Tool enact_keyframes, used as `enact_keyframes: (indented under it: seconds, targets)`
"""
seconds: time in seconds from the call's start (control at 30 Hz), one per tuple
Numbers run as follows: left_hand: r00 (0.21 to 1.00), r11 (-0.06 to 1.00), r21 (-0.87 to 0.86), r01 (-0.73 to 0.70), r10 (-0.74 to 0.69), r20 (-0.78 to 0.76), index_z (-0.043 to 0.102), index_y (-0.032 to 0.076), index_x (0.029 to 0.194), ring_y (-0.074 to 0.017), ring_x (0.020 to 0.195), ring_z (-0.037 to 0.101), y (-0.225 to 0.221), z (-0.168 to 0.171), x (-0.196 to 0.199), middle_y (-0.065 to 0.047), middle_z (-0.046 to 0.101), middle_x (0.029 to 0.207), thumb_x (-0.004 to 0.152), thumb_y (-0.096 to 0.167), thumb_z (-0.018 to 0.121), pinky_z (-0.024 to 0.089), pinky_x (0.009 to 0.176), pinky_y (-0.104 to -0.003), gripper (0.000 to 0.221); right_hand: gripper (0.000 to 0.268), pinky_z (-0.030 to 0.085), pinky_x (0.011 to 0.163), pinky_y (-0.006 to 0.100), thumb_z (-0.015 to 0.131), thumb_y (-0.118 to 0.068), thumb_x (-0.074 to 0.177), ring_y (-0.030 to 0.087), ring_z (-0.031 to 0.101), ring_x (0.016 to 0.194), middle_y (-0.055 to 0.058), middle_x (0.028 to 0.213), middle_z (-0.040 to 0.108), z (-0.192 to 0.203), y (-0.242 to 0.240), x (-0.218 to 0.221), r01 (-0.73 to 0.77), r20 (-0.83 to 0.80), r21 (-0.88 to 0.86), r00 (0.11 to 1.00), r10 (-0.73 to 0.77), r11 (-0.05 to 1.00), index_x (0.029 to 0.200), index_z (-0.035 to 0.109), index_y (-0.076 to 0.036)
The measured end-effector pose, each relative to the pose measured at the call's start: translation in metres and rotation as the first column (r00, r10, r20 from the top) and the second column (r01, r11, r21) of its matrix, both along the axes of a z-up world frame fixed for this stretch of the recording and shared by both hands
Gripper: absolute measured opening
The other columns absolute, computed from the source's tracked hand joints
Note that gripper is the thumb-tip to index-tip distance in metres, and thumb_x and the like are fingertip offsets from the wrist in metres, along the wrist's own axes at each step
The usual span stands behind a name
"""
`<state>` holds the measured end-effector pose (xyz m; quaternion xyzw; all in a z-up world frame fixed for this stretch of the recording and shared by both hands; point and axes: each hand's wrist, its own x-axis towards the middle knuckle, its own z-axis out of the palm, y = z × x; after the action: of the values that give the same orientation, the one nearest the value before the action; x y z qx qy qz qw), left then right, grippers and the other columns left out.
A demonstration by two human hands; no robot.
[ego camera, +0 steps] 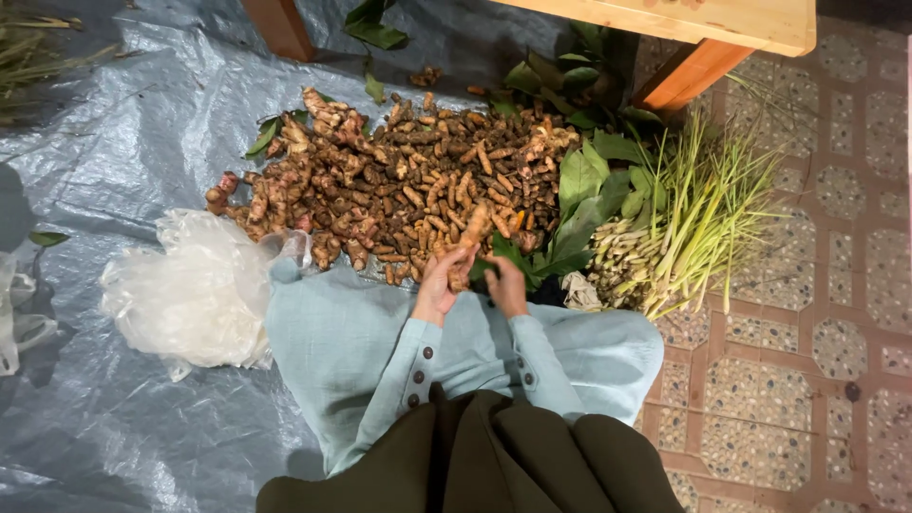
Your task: Sorting turmeric roots by picking them up from a pile on the floor and placing them on a table
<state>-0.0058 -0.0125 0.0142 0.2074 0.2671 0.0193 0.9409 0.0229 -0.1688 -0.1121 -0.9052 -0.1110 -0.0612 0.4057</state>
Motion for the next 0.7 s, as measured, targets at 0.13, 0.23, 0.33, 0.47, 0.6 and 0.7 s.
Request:
enact_keyframes:
  seconds: [0.13,0.23,0.33,0.47,0.6,0.7]
  targets:
    - [1.0,0.998,0.051,-0.024,0.024,0.012,0.063,0.001,0.105,-0.0336,0.101,0.074,-0.005,0.019,-0.001,-0.015,0.073,0.104,0.082,-0.007,0.081,0.062,0.091,-0.038,0.03,0.029,0.056,0.092,0.043,0.083,-0.008,0.081,0.033,0.07,0.104,0.012,0.103,0.075,0.032,-0.04,0.02,0.183,0.043,0.174,0.98,-0.193,0.968,0.108,0.076,-0.013]
    - [0.996,0.991,0.127,-0.043,0.033,0.081,0.061,0.003,0.113,-0.0296,0.103,0.073,-0.01,0.021,-0.004,-0.013,0.071,0.115,0.081,-0.006,0.082,0.062,0.092,-0.038,0.039,0.052,0.05,0.099,0.046,0.084,-0.004,0.074,0.037,0.064,0.112,0.017,0.112,0.067,0.078,-0.052,0.019,0.302,0.135,0.208,0.933,-0.333,0.93,0.123,0.07,-0.013]
    - [0.993,0.979,0.194,-0.06,0.038,0.116,0.058,0.005,0.11,-0.0281,0.106,0.072,-0.013,0.022,-0.004,-0.011,0.069,0.115,0.08,-0.008,0.081,0.061,0.094,-0.038,0.04,0.024,0.05,0.096,0.04,0.077,-0.008,0.087,0.027,0.068,0.102,0.008,0.097,0.07,0.125,-0.038,0.015,0.311,0.06,0.332,0.935,-0.349,0.891,0.11,0.076,-0.016]
    - [0.988,0.95,0.306,-0.065,0.018,0.156,0.056,0.009,0.108,-0.0216,0.102,0.072,-0.018,0.017,-0.005,-0.009,0.068,0.116,0.079,-0.007,0.082,0.063,0.089,-0.033,0.042,0.002,0.053,0.087,0.03,0.078,-0.018,0.093,0.008,0.065,0.088,-0.001,0.085,0.074,0.171,-0.005,0.005,0.248,-0.097,0.512,0.968,-0.232,0.822,0.094,0.08,-0.016]
    - [0.985,0.92,0.387,-0.066,-0.003,0.175,0.058,0.009,0.106,-0.0188,0.102,0.071,-0.017,0.038,-0.009,-0.007,0.069,0.116,0.077,-0.004,0.086,0.063,0.087,-0.032,0.043,0.01,0.052,0.084,0.028,0.067,-0.016,0.099,0.01,0.061,0.092,0.0,0.094,0.067,0.212,0.018,-0.003,0.302,-0.318,0.751,0.945,-0.08,0.587,0.107,0.072,-0.012]
    - [0.983,0.902,0.424,-0.077,-0.001,0.182,0.061,0.008,0.106,-0.0172,0.101,0.071,-0.016,0.039,-0.009,-0.007,0.069,0.117,0.077,-0.002,0.087,0.062,0.087,-0.031,0.04,0.02,0.054,0.086,0.029,0.057,-0.01,0.1,0.015,0.066,0.099,0.003,0.108,0.067,0.187,0.006,0.002,0.319,-0.378,0.876,0.92,0.106,0.361,0.119,0.057,-0.015]
